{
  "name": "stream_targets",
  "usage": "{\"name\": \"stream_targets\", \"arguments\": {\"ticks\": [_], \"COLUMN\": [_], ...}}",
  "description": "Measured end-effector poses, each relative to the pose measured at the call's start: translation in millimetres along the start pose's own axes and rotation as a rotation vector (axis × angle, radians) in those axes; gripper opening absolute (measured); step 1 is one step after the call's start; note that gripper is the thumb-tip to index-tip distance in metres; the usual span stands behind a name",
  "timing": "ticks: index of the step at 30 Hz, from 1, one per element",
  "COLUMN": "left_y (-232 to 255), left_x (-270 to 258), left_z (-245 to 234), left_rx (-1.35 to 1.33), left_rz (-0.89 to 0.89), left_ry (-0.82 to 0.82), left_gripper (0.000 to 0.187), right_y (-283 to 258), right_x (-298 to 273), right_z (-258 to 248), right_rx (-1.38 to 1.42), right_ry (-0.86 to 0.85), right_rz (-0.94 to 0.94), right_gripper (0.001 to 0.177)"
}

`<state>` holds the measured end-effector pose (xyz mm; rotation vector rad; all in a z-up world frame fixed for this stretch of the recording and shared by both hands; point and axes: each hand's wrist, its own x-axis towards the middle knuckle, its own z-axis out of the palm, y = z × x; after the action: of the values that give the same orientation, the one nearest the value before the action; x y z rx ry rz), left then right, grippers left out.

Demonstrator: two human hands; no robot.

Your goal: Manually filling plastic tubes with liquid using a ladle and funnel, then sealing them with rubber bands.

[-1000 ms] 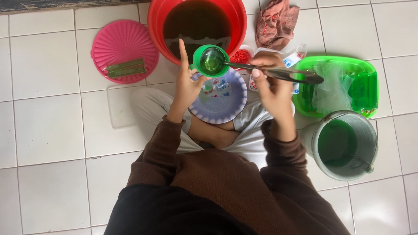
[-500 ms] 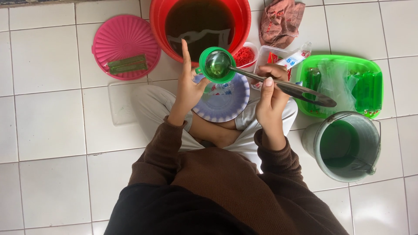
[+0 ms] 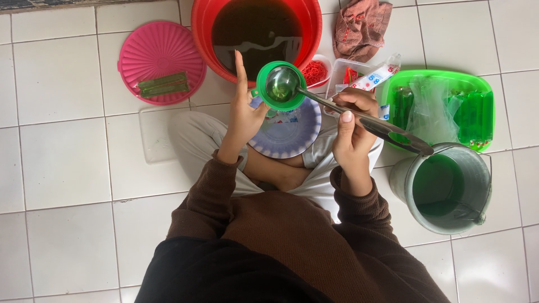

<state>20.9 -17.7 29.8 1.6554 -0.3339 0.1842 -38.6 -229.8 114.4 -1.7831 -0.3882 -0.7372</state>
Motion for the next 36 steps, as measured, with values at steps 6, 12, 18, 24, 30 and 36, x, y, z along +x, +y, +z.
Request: {"name": "stream_targets", "arguments": {"ticks": [6, 12, 18, 24, 30, 36], "left_y": [6.6, 12.6, 10.4, 15.5, 12.2, -4.1], "left_x": [0.1, -0.5, -0.7, -0.3, 0.9, 1.8], "left_z": [-0.9, -1.2, -2.9, -6.0, -6.9, -11.0], "left_rx": [0.000, -0.020, 0.001, 0.001, 0.018, -0.013], "left_rz": [-0.009, 0.001, 0.002, -0.040, -0.027, 0.040], "left_ry": [-0.015, -0.019, -0.010, -0.010, 0.011, 0.025], "left_gripper": [0.102, 0.105, 0.105, 0.107, 0.105, 0.105], "right_y": [4.1, -4.9, -12.5, 3.9, 5.2, 70.1], "right_x": [-2.7, -0.7, -2.4, -2.4, 3.2, -27.4], "right_z": [-5.2, -8.5, -12.8, -10.6, -13.6, -18.2], "right_rx": [-0.018, -0.070, -0.181, -0.106, -0.086, -0.097], "right_ry": [-0.019, -0.057, -0.120, -0.146, -0.259, 0.173], "right_rz": [-0.040, -0.106, -0.176, -0.374, -0.540, -0.651], "right_gripper": [0.033, 0.036, 0.033, 0.033, 0.029, 0.013]}}
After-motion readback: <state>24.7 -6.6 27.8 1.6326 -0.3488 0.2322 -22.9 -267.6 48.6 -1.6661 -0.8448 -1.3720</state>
